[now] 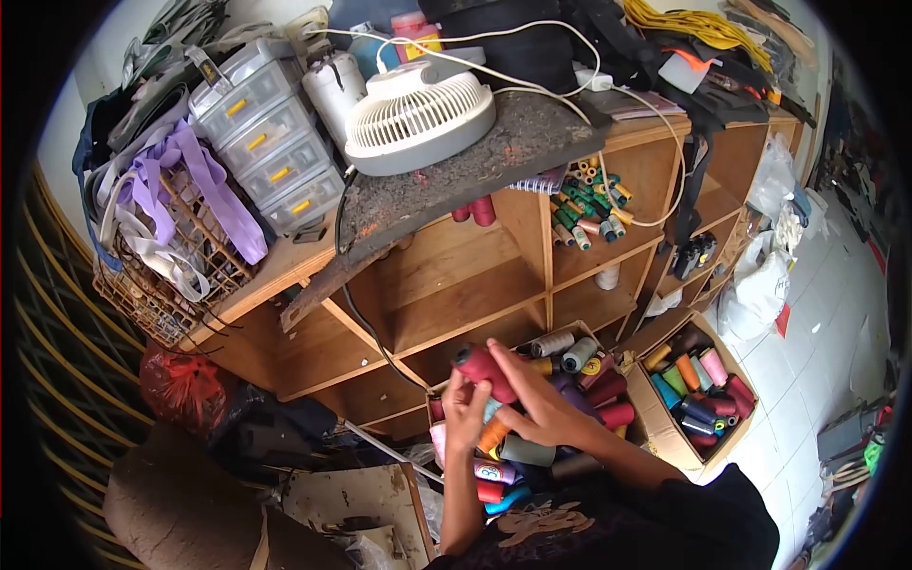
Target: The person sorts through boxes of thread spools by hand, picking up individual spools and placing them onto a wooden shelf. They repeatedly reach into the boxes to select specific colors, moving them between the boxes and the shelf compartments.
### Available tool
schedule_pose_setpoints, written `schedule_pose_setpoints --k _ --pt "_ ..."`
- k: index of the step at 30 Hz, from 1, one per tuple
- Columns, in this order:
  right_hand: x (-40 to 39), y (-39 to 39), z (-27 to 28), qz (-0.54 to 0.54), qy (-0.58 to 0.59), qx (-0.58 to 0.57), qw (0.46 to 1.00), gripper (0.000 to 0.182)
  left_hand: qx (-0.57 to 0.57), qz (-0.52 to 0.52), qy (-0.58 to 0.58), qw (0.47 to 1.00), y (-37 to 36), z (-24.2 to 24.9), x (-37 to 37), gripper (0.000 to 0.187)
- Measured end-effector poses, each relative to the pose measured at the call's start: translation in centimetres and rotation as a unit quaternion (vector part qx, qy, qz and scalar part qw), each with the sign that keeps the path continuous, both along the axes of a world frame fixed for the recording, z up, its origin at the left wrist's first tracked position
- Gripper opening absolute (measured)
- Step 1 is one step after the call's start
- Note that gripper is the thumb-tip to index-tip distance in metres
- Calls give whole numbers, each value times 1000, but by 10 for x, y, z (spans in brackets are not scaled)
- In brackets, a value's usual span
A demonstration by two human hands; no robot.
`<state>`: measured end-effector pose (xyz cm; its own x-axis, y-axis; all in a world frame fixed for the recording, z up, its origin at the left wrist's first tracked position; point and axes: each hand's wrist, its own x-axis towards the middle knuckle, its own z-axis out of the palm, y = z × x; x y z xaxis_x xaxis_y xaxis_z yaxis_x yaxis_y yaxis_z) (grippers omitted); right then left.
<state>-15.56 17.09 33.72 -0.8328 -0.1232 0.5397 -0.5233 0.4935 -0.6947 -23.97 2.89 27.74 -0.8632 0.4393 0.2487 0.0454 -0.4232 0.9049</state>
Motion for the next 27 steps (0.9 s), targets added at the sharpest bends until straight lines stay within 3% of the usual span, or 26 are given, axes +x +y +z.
schedule_pose_setpoints --k 3,4,5,7,10,13,19,21,23,27 --pt "-2 -4 -42 -53 6 43 998 79 8 2 -19 1000 3 -7 6 43" --pt "8 4 -78 20 -185 -52 981 80 20 13 -14 1000 -1 -6 2 42" --pt "3 8 -125 51 -173 -8 984 81 27 24 -14 999 -6 -6 1 42" --pt "19 8 -107 48 -207 -10 977 80 3 29 -15 999 -9 6 4 42" --pt "16 4 -83 -6 -188 -101 977 80 -32 -5 1 999 -9 6 6 41" --pt "4 8 -64 4 -200 -98 975 79 -48 -33 -9 998 7 -5 15 40" --pt "-21 20 -90 -27 -235 -108 966 71 -194 -56 22 979 22 -3 20 62" --pt "-31 23 -89 -37 -157 -73 984 72 -222 -60 84 970 21 -6 7 60" --pt "-44 27 -83 -32 -95 -57 993 71 -203 -57 90 973 22 -18 -12 57" --pt "-78 47 -63 -29 -93 11 995 84 -119 -21 66 990 32 -2 -55 57"
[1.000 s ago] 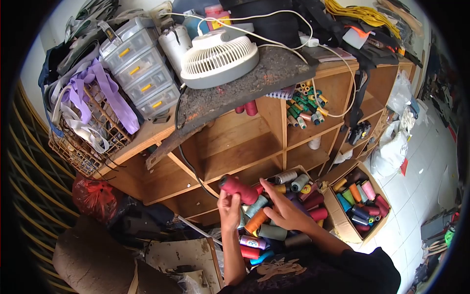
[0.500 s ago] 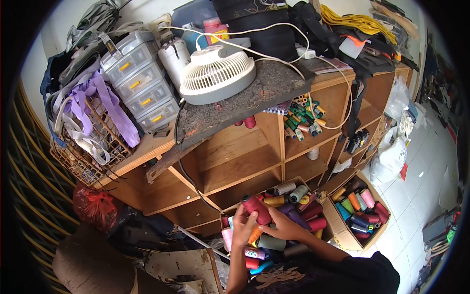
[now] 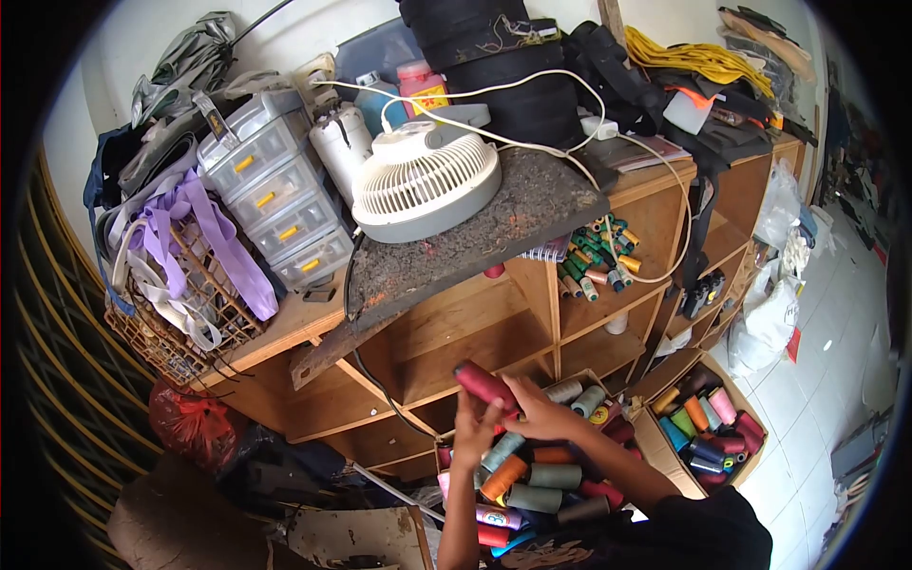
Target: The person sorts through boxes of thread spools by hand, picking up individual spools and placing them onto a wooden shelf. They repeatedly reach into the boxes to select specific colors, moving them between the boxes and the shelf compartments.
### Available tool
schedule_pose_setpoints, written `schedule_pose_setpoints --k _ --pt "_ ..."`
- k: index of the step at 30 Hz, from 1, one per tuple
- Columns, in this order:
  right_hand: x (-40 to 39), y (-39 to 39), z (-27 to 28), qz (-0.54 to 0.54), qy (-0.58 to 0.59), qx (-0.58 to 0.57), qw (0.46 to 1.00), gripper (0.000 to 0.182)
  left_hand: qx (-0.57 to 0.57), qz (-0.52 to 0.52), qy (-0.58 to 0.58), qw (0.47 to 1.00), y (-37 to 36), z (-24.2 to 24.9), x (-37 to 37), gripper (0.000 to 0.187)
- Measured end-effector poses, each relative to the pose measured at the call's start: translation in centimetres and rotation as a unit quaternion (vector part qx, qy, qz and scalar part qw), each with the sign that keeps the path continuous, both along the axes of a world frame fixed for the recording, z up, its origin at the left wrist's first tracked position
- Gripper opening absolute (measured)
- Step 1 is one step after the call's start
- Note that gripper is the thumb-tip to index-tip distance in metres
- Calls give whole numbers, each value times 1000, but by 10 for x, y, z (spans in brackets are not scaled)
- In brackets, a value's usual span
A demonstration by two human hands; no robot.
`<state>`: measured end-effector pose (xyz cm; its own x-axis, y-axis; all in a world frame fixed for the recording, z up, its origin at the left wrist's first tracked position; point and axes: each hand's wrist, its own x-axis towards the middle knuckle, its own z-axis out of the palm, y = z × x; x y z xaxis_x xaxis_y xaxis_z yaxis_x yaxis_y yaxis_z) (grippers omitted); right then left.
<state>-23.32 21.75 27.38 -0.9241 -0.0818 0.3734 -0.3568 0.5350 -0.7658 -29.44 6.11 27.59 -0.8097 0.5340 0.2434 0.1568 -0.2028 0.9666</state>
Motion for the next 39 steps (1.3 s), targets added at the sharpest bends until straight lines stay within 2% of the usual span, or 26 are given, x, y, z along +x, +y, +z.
schedule_pose_setpoints --k 1,2,4,6,7,9,11,14,25,36,38,39 --pt "-17 10 -7 8 22 17 1000 89 11 33 -17 999 4 10 -11 58" --pt "-26 16 9 6 -10 16 1000 89 21 65 -34 997 9 21 -23 60" --pt "-59 25 2 -111 -17 77 991 74 33 79 11 996 19 15 -73 64" --pt "-97 29 -36 -244 9 86 966 57 -33 147 101 983 30 -1 -133 65" --pt "-110 30 -46 -310 23 90 946 51 -47 168 103 979 36 -5 -155 62" --pt "-106 16 -46 -353 138 173 909 39 -78 204 110 970 49 -10 -196 55" --pt "-108 11 -49 -388 202 239 867 34 -135 230 200 943 64 -28 -235 56" --pt "-105 14 -47 -372 191 251 873 35 -186 243 300 904 88 -51 -282 55" --pt "-113 14 -57 -378 148 245 880 39 -206 237 275 909 142 -56 -312 53" --pt "-114 14 -57 -376 159 228 884 38 -206 242 252 914 149 -60 -318 50" --pt "-113 14 -57 -374 158 224 886 39 -197 226 252 920 152 -67 -330 50" --pt "-113 15 -56 -373 158 224 886 39 -149 183 284 929 152 -90 -359 52"
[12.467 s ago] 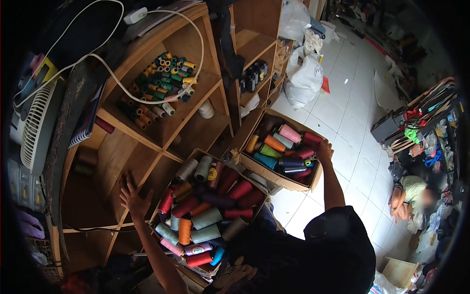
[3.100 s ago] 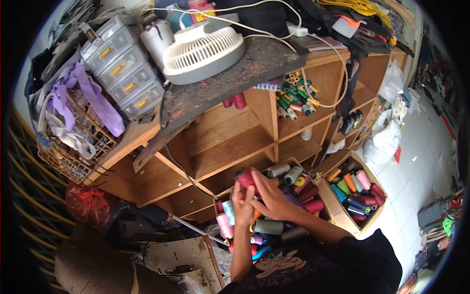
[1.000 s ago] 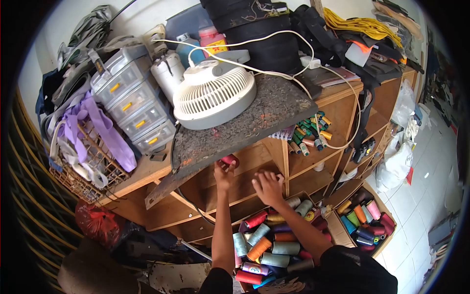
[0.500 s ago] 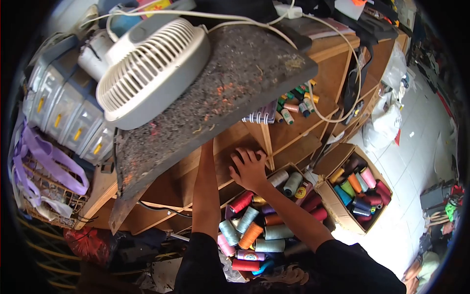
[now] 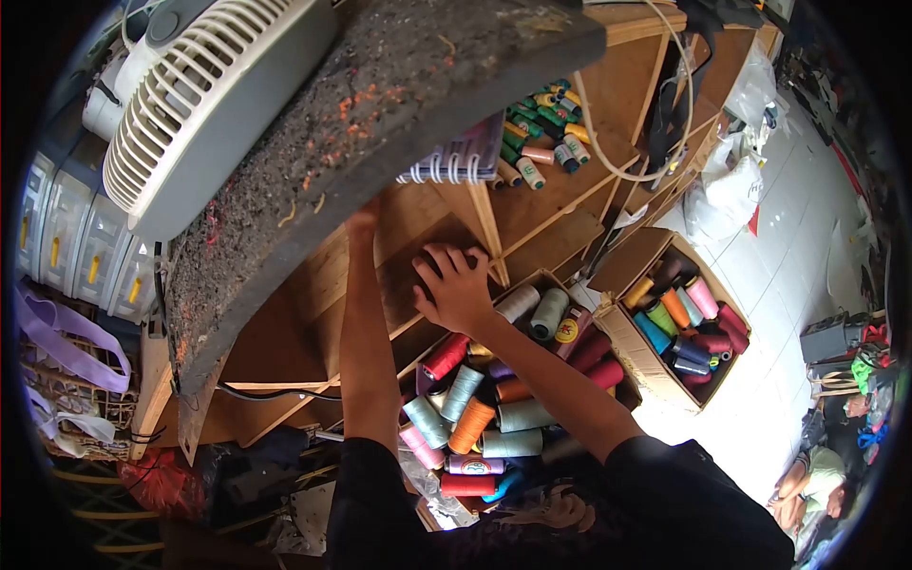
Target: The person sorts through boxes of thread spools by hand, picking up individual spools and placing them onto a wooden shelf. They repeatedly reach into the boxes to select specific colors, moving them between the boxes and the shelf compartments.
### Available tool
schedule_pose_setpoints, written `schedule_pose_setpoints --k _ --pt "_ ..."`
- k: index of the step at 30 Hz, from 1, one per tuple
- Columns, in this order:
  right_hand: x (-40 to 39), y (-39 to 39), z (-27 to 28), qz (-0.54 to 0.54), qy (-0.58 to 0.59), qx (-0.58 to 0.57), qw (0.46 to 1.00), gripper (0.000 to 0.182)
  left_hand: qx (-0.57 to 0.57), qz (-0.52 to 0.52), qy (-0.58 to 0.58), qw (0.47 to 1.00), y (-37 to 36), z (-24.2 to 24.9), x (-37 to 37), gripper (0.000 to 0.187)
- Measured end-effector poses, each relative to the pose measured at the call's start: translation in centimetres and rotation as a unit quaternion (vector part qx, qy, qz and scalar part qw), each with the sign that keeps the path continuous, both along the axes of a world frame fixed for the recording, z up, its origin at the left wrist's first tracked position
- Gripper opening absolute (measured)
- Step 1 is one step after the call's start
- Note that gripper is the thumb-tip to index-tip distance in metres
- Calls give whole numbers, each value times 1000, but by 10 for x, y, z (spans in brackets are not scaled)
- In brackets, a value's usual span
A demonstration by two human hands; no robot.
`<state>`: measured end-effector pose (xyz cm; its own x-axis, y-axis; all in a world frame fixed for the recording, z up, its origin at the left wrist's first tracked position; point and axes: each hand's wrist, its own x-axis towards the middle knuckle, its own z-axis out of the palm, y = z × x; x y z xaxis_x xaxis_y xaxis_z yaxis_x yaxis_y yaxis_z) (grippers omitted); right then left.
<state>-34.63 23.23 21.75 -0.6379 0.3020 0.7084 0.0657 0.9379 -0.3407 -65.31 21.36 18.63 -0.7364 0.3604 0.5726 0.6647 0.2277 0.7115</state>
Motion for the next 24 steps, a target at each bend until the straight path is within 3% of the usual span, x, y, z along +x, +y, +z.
schedule_pose_setpoints --k 2,4,9,12,15,17,21,23,24 --pt "1 0 0 2 2 -2 1000 39 7 -61 -27 998 -3 9 7 67" --pt "1 -1 0 4 6 -7 1000 39 -7 -38 -62 997 -13 52 55 70" --pt "1 -1 1 2 19 -2 1000 38 -68 96 -64 991 -41 51 75 80" --pt "3 -1 2 2 24 1 1000 37 33 43 -127 990 -70 82 142 65" --pt "4 -3 3 -1 12 5 1000 37 216 -34 -142 965 -103 85 212 48" --pt "4 -2 3 -6 7 12 1000 38 255 -52 -145 955 -124 88 274 35" --pt "5 -2 3 1 -3 17 1000 37 209 -26 -229 950 -159 53 374 11" --pt "4 -2 -1 0 -12 23 1000 38 140 23 -240 960 -173 11 401 12" --pt "3 -2 -3 1 -15 24 1000 39 45 57 -251 965 -183 -2 414 17"
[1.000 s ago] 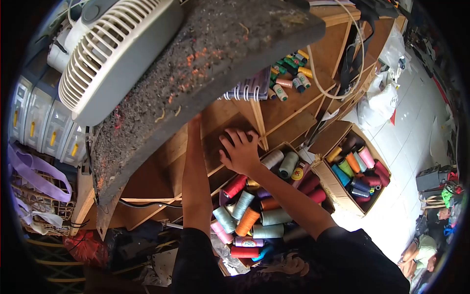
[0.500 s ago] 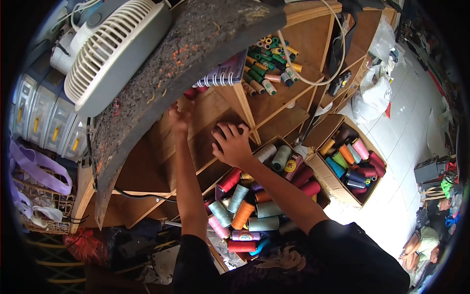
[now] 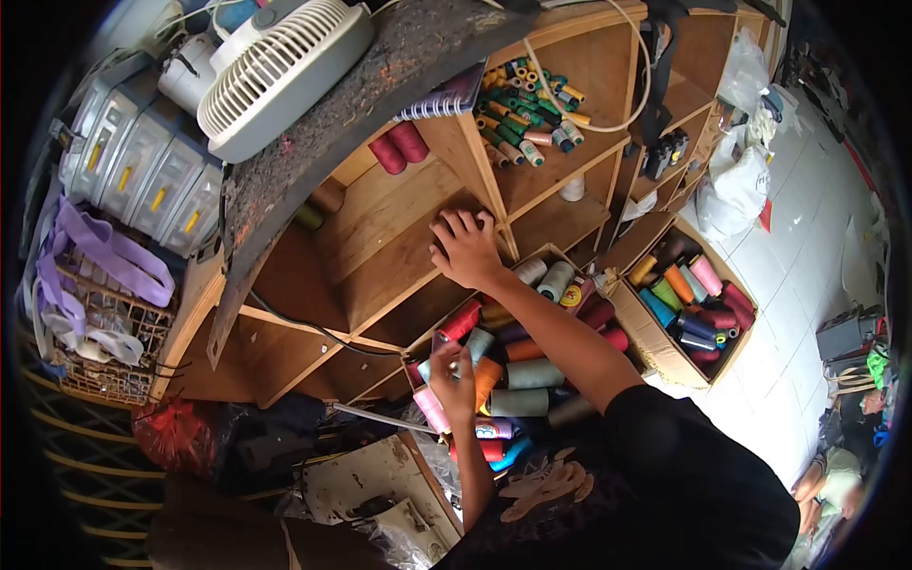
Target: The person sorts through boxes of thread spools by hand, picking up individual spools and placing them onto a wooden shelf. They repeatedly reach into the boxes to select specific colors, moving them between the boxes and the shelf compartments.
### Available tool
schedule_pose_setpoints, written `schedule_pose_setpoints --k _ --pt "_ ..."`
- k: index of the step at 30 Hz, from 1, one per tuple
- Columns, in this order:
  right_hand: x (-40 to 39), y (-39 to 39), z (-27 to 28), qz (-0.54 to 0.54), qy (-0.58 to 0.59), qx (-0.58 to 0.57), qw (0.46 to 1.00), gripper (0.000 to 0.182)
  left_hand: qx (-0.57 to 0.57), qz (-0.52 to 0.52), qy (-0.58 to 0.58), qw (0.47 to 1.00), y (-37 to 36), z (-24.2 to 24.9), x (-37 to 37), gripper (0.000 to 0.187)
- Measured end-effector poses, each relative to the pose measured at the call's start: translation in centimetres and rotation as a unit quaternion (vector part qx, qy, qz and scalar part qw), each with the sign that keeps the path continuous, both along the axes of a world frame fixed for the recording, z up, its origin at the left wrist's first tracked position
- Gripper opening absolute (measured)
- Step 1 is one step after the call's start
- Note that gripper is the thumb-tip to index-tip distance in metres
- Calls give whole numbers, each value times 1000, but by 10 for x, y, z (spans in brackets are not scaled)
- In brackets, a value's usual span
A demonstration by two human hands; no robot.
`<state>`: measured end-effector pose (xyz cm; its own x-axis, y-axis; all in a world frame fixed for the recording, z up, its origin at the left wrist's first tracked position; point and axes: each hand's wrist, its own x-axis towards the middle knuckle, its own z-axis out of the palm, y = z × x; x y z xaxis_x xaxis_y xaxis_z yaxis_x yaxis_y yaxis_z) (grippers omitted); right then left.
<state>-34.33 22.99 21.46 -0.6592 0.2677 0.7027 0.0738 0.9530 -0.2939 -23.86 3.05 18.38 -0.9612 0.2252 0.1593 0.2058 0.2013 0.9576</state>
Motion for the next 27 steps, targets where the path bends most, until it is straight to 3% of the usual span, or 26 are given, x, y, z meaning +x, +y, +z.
schedule_pose_setpoints --k 2,5,8,10,12,14,20,27 --pt "-1 7 1 32 -19 -25 999 37 -138 2 -23 990 -11 0 22 34" --pt "16 18 2 144 -35 -95 984 32 -223 -67 139 963 -40 -30 24 41" --pt "82 38 16 280 19 -87 956 25 -208 -103 135 963 -65 -40 26 47" --pt "125 57 0 276 -30 -99 956 24 -178 -79 96 976 -79 -51 28 48" --pt "164 84 -27 256 -127 -190 940 24 -172 -49 49 983 -85 -49 33 48" --pt "203 103 -50 183 -196 -191 944 25 -163 -36 40 985 -83 -46 36 46" --pt "274 112 -89 131 -247 -173 944 43 -163 -63 68 982 -78 -45 32 41" --pt "283 92 -104 16 -302 -34 953 58 -123 -65 10 990 -65 -22 40 40"
